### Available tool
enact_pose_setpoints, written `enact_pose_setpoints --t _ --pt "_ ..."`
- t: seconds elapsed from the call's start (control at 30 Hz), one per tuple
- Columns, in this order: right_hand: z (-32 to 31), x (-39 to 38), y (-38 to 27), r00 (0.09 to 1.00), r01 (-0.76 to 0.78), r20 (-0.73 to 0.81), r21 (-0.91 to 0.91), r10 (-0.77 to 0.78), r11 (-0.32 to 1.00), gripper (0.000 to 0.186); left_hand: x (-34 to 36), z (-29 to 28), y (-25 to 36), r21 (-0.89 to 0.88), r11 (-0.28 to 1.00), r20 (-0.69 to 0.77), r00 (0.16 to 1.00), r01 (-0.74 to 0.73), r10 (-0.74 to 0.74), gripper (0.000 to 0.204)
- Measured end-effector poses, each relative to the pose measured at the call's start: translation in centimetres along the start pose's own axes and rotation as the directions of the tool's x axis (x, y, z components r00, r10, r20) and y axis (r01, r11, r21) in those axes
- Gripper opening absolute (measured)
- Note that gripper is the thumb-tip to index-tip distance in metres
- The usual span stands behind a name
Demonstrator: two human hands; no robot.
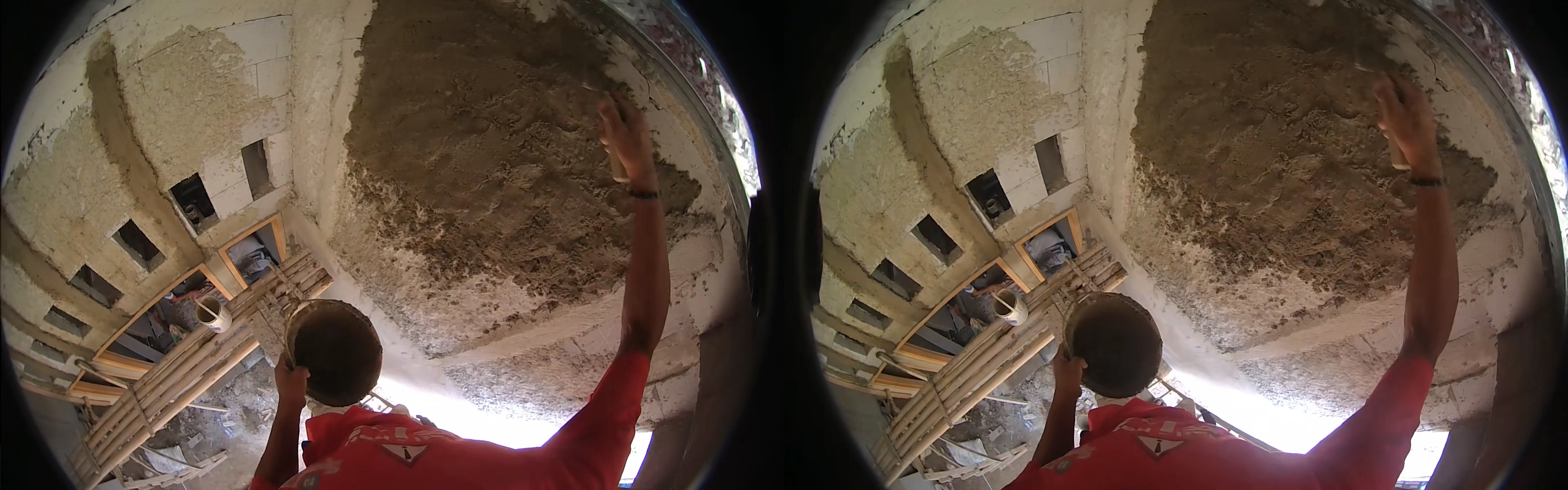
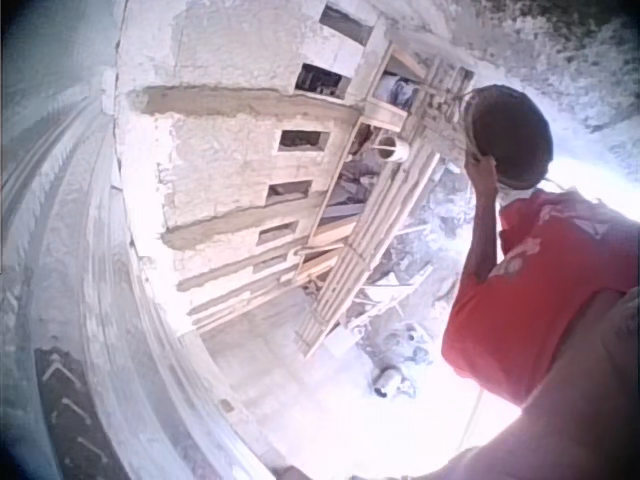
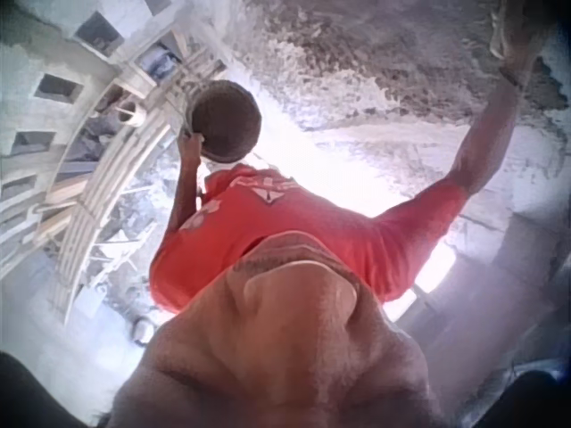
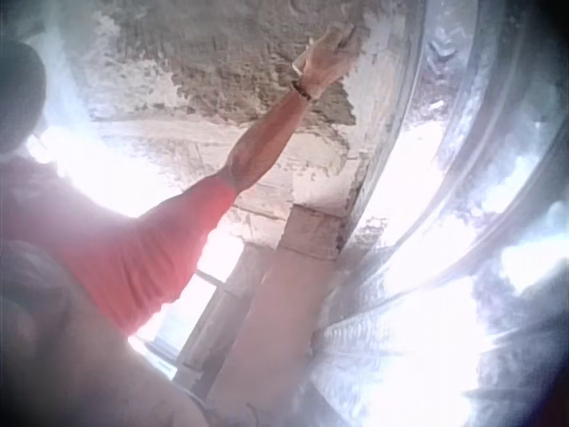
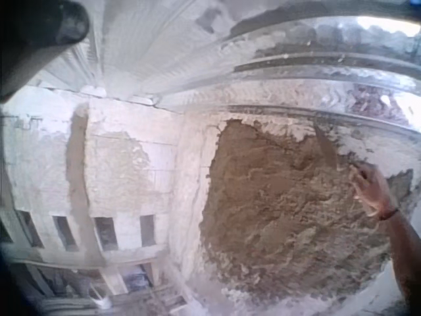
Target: The person applies plaster to a wall using a trowel and a bucket of material while standing on scaffolding.
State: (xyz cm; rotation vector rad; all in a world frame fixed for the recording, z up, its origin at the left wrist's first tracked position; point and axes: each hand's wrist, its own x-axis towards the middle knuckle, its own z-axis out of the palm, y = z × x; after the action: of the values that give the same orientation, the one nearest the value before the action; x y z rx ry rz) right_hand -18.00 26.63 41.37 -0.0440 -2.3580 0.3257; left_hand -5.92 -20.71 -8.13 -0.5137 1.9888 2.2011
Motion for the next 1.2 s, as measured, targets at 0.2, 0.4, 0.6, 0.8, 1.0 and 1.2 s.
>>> enact_pose_setpoints --t 0.2,0.4,0.6,0.8,1.0,1.2 --pt "2.6 -10.3 -2.0 0.86 -0.333 0.456 0.156 0.231 0.93 0.046 0.2 -0.4 -1.6 -0.037 0.999 -0.024 1.0 -0.022 0.021 0.055" --pt "15.4 -26.5 -3.0 0.075 -0.674 0.997 0.056 -0.008 0.736 0.027 1.9 4.0 0.9 -0.08 0.997 0.073 0.997 -0.021 0.027 0.06" --pt "23.2 -31.3 -4.4 0.561 0.364 0.752 0.152 -0.347 0.919 0.024 3.8 6.5 4.1 0.122 0.989 0.202 0.978 -0.083 0.057 0.064" --pt "26.4 -36.5 -4.9 0.526 0.526 0.786 0.001 -0.326 0.851 0.03 5.7 8.5 7.1 0.148 0.964 0.318 0.934 -0.222 0.166 0.058" --pt "21.3 -34.8 -3.6 0.398 0.488 0.852 0.118 -0.341 0.865 0.039 6.3 9.4 8.1 0.109 0.978 0.354 0.927 -0.176 0.127 0.06" --pt "23.3 -33.4 -4.4 0.343 -0.119 0.929 0.188 -0.137 0.975 0.025 6.9 12.1 6.7 0.309 0.923 0.383 0.918 -0.23 0.101 0.059"
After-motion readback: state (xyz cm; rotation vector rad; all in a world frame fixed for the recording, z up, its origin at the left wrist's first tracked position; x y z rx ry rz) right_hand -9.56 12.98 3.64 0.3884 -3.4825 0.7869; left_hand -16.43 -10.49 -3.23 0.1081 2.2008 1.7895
